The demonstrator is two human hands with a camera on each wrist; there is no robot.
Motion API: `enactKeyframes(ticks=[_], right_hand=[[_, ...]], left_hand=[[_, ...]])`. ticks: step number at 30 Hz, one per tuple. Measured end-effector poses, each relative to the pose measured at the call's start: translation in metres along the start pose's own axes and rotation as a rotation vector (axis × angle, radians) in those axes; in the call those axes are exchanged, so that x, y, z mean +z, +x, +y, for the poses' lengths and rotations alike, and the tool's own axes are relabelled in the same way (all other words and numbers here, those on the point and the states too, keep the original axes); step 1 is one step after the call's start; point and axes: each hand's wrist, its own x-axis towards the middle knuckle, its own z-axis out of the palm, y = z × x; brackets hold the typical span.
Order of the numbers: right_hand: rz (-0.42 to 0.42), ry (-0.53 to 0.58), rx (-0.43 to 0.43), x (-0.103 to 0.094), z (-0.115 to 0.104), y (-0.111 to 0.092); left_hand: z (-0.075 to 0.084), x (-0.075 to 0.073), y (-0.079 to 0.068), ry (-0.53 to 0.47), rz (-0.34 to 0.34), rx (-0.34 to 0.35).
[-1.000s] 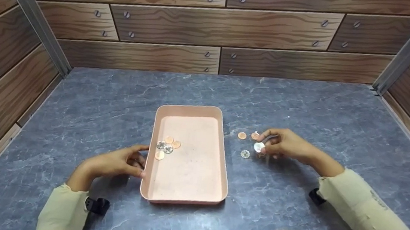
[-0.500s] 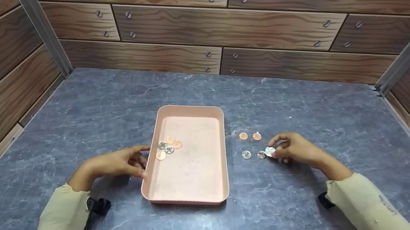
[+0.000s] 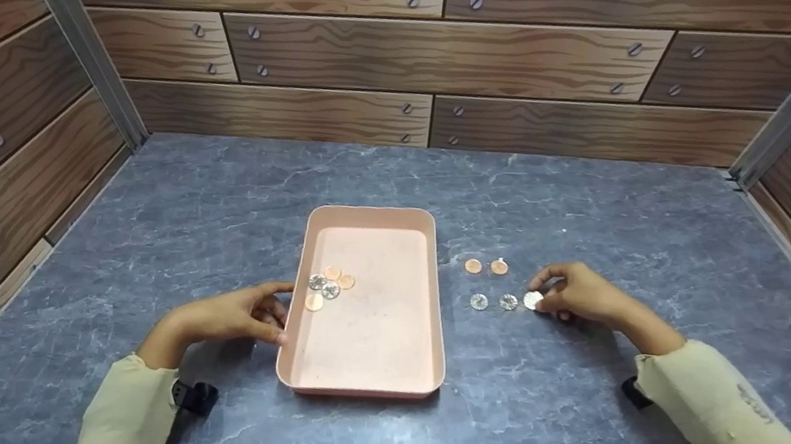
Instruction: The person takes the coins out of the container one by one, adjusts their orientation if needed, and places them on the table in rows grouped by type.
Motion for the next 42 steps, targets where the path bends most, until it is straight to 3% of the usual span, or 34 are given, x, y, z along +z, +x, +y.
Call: enactKeyframes(ticks=[27, 42], right_hand=[[-0.003, -0.093, -0.006, -0.003, 0.012, -0.005], [-0.028, -0.075, -0.048, -0.005, 0.008, 0.004]], left_hand=[[0.002, 0.001, 0.013, 0.036, -0.003, -0.001], [-0.001, -0.002, 0.002, 0.051, 0.035, -0.004]])
